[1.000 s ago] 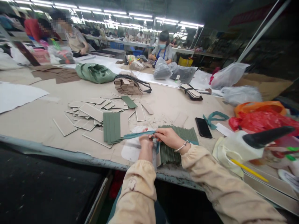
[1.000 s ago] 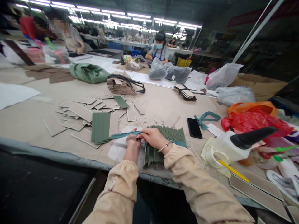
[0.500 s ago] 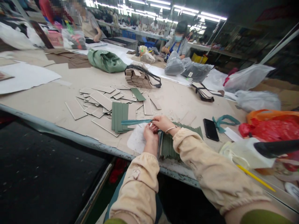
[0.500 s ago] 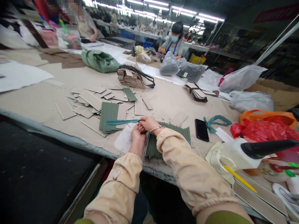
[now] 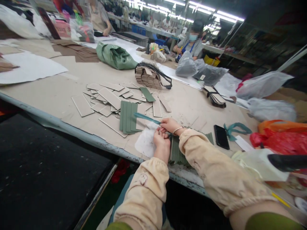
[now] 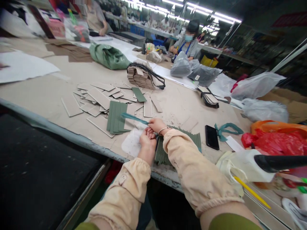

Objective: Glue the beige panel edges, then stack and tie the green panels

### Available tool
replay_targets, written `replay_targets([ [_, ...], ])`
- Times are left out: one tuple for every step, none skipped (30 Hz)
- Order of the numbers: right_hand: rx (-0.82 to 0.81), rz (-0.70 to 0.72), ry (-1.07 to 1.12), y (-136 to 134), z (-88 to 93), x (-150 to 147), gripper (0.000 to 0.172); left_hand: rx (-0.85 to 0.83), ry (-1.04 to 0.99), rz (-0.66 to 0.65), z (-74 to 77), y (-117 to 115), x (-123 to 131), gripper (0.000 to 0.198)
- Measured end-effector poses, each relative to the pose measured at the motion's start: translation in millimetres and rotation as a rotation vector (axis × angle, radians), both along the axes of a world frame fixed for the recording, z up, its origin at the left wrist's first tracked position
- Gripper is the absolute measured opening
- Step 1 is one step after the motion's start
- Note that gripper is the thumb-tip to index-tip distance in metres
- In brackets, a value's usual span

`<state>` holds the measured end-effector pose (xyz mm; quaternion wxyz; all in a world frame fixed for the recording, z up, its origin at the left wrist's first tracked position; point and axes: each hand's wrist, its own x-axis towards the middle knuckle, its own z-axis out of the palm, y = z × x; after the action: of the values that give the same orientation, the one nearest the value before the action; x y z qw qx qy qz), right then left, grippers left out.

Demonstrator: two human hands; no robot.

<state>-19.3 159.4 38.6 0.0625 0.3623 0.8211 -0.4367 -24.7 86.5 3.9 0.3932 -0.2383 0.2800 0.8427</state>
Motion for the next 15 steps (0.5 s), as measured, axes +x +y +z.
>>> replay_targets([
  [0.008,-0.012,-0.008,1.1,-1.3,-0.1,0.012,-0.012,-0.004,0.020,0.3,-1.9,-1.4,0.015],
  [0.016,-0.017,-0.019,2.1,-1.5,-0.4,0.011,-0.024,-0.007,0.032,0.7,-3.7,-2.1,0.015],
  [0.027,-0.016,-0.032,3.0,-0.6,-0.9,0.010,-0.030,-0.010,0.030,1.1,-5.2,-2.1,0.013],
  [0.040,-0.010,-0.047,3.9,1.5,-1.7,0.010,-0.030,-0.013,0.012,1.8,-6.4,-1.5,0.011],
  [0.056,0.000,-0.059,4.7,4.6,-2.6,0.009,-0.024,-0.016,-0.015,2.6,-7.2,-0.4,0.008],
  [0.074,0.017,-0.067,5.6,8.5,-3.9,0.007,-0.015,-0.020,-0.047,3.7,-7.6,1.0,0.008],
  [0.095,0.038,-0.072,6.4,12.9,-5.4,0.005,-0.002,-0.024,-0.079,5.0,-7.9,2.5,0.010],
  [0.120,0.063,-0.075,7.1,17.3,-7.3,0.003,0.013,-0.026,-0.109,6.4,-7.9,3.8,0.013],
  [0.149,0.092,-0.077,7.4,21.4,-9.5,0.004,0.031,-0.027,-0.138,7.7,-7.9,4.8,0.015],
  [0.184,0.120,-0.078,7.4,24.7,-12.2,0.005,0.048,-0.029,-0.165,8.9,-7.8,5.5,0.016],
  [0.222,0.148,-0.077,6.9,27.2,-15.3,0.006,0.063,-0.030,-0.190,9.8,-7.8,5.8,0.018],
  [0.262,0.171,-0.076,6.0,28.8,-18.6,0.005,0.075,-0.031,-0.211,10.4,-7.9,5.6,0.019],
  [0.303,0.189,-0.073,4.8,29.7,-21.8,0.004,0.082,-0.031,-0.223,10.7,-8.1,5.2,0.021],
  [0.341,0.201,-0.069,3.4,30.3,-24.6,0.003,0.082,-0.028,-0.225,10.6,-8.4,4.4,0.024],
  [0.375,0.207,-0.063,2.0,30.9,-26.2,0.003,0.077,-0.022,-0.216,10.1,-8.9,3.3,0.027],
])
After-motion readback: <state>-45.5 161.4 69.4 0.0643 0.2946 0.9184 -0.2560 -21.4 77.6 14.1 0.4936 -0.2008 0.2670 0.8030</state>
